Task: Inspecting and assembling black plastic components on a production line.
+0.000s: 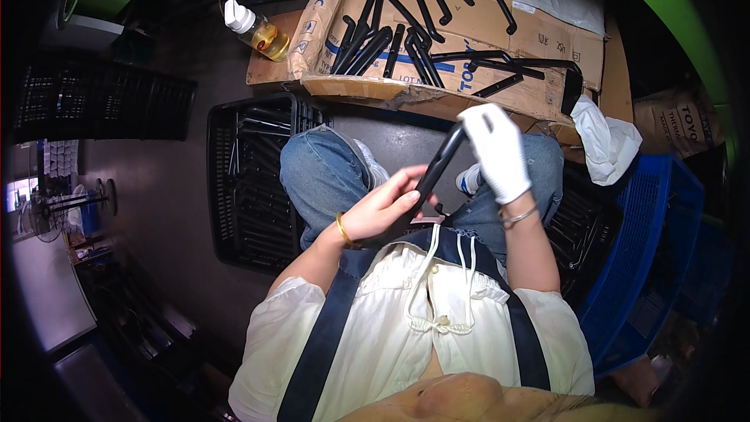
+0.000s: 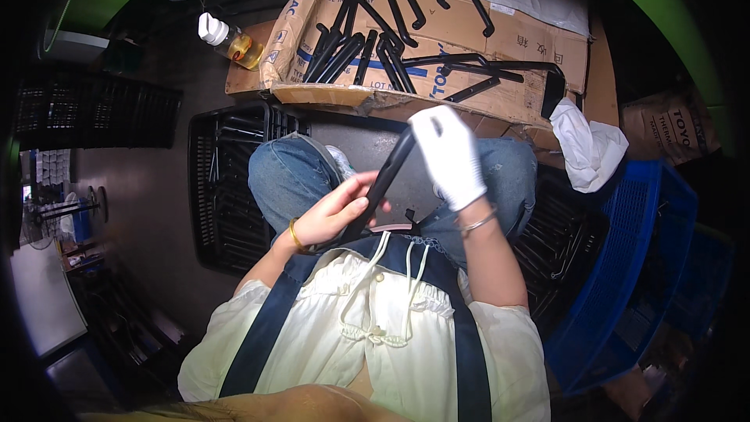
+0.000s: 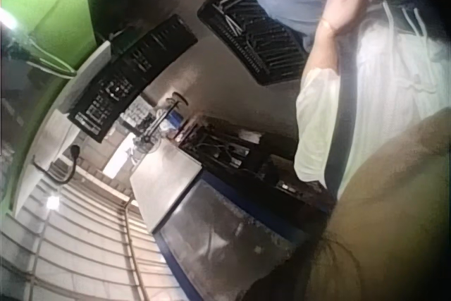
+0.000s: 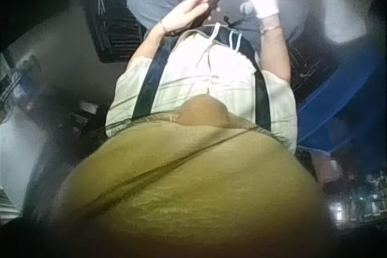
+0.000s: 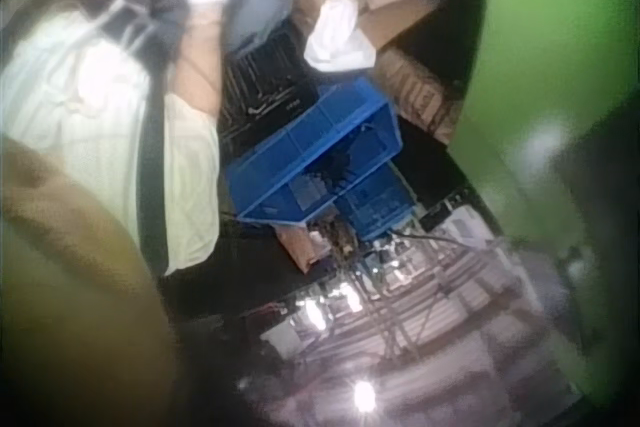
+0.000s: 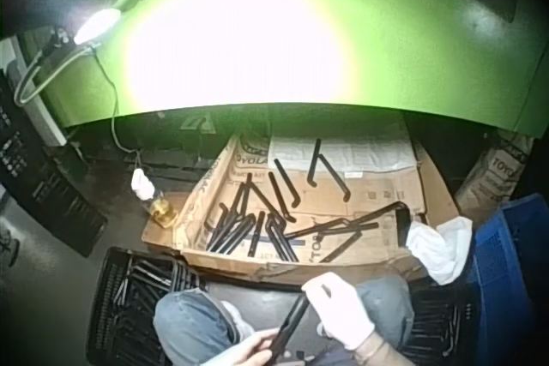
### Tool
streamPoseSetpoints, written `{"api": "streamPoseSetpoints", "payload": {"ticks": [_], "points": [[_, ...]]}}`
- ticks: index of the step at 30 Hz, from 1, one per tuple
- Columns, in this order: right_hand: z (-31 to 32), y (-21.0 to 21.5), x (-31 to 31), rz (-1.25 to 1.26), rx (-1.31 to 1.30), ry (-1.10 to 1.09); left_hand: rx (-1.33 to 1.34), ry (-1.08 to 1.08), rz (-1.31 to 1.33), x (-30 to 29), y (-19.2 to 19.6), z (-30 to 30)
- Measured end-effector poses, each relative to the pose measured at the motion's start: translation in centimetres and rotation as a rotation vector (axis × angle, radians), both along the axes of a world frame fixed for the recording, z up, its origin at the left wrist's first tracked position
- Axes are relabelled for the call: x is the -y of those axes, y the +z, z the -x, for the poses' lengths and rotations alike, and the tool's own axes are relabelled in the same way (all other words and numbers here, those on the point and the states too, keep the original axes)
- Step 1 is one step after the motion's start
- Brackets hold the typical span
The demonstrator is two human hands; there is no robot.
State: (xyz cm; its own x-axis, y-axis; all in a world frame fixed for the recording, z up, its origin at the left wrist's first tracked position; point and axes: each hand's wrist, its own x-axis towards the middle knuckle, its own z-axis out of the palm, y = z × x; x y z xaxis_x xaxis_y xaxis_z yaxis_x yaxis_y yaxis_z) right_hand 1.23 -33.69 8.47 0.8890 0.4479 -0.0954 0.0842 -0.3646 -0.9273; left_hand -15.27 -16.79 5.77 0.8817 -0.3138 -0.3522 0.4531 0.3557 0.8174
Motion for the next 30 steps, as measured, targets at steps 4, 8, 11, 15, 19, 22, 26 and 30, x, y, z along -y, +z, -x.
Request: {"api": "streamPoseSetpoints", "payload": {"ticks": [4, 8, 11, 15, 19, 22, 26, 30], "points": [[3.4, -4.8, -1.3, -0.079, -0.025, 0.102, 0.193, 0.213, -0.409, 1.4, -0.3, -2.8], [4.0, -4.6, -1.3, -0.147, -0.036, 0.122, 0.224, 0.303, -0.642, 1.1, -2.6, -3.4], [2.7, -1.9, 0.7, -0.126, -0.447, 0.083, 0.115, 0.299, -0.188, 0.7, -1.3, -3.6], [3.7, 0.4, 1.1, 0.027, 0.022, 0.211, 0.067, 0.219, -0.023, 0.3, -0.9, -3.9], [4.8, 1.6, 0.8, 0.108, 0.325, 0.199, 0.105, 0.241, -0.058, 0.5, -0.1, -4.0], [5.1, 2.1, 0.7, 0.137, 0.367, 0.224, 0.112, 0.237, -0.065, 0.4, 0.1, -3.9], [5.1, 2.4, 0.7, 0.153, 0.405, 0.248, 0.084, 0.234, -0.093, 0.6, 0.3, -3.7], [5.1, 2.3, 0.8, 0.186, 0.441, 0.277, 0.085, 0.230, -0.104, 0.7, 0.5, -3.7]]}}
